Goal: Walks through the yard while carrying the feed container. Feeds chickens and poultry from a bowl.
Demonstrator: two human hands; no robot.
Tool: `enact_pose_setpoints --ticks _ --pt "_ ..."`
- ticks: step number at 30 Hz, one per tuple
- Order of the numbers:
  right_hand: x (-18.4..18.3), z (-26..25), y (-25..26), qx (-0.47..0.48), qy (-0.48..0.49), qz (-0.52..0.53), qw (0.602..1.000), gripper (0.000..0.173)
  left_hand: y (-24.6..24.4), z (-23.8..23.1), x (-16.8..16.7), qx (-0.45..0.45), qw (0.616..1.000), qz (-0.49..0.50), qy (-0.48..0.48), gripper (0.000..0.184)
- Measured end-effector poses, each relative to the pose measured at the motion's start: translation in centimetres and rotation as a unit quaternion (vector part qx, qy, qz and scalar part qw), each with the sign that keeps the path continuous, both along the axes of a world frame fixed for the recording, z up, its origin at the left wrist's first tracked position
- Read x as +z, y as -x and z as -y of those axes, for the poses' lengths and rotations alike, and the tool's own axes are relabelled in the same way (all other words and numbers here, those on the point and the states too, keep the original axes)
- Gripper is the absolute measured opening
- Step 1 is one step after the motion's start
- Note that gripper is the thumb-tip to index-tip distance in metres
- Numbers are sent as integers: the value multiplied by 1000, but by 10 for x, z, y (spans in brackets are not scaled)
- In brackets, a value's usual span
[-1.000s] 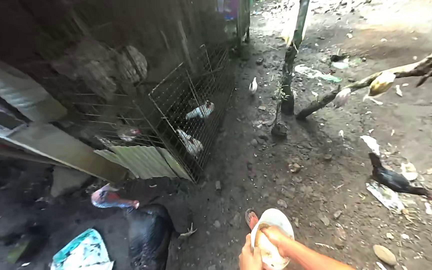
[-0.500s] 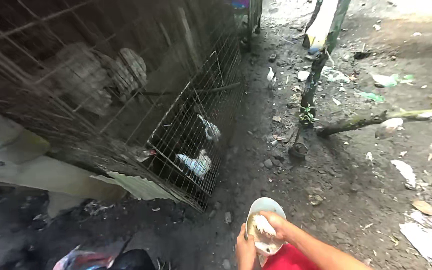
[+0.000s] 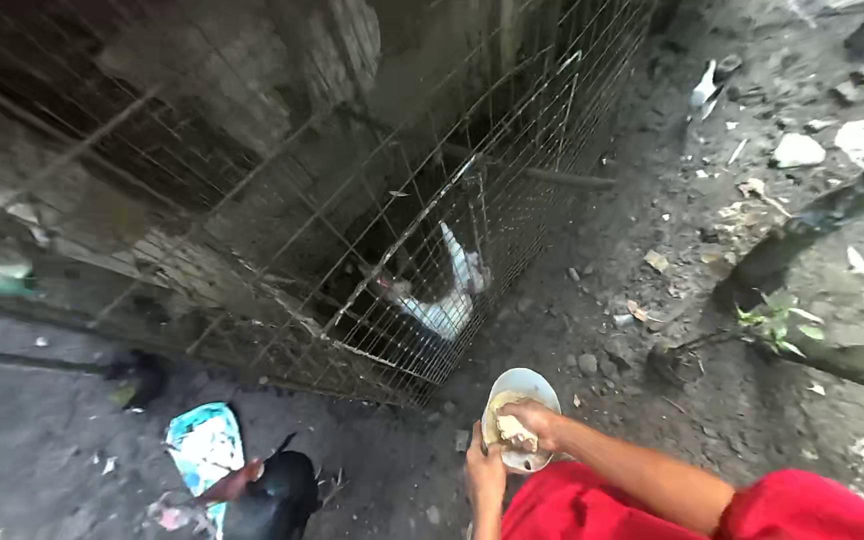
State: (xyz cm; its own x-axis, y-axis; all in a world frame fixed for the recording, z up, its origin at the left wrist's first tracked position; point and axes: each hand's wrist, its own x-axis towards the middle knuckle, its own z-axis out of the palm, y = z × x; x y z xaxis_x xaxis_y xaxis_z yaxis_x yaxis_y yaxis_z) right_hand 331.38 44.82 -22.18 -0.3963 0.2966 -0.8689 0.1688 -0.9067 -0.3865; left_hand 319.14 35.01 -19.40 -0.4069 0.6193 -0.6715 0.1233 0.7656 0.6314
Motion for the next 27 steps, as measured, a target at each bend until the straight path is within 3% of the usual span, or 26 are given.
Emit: enact_pose_setpoints --ticks 7,13,17,22,27 --pt "10 -51 -2 18 19 -13 1000 26 -10 -31 -13 111 993 39 18 46" --pt "6 -91 -9 -62 63 -60 994 29 0 -34 -33 167 985 27 44 46" --pt "11 -129 -7 -91 72 -75 990 25 5 -17 -44 246 968 30 30 42" --pt "6 -163 2 -112 0 -88 990 28 10 9 -45 324 944 53 37 44" --pt "-11 -186 4 -195 39 -75 977 29 17 42 -53 365 929 45 45 41"
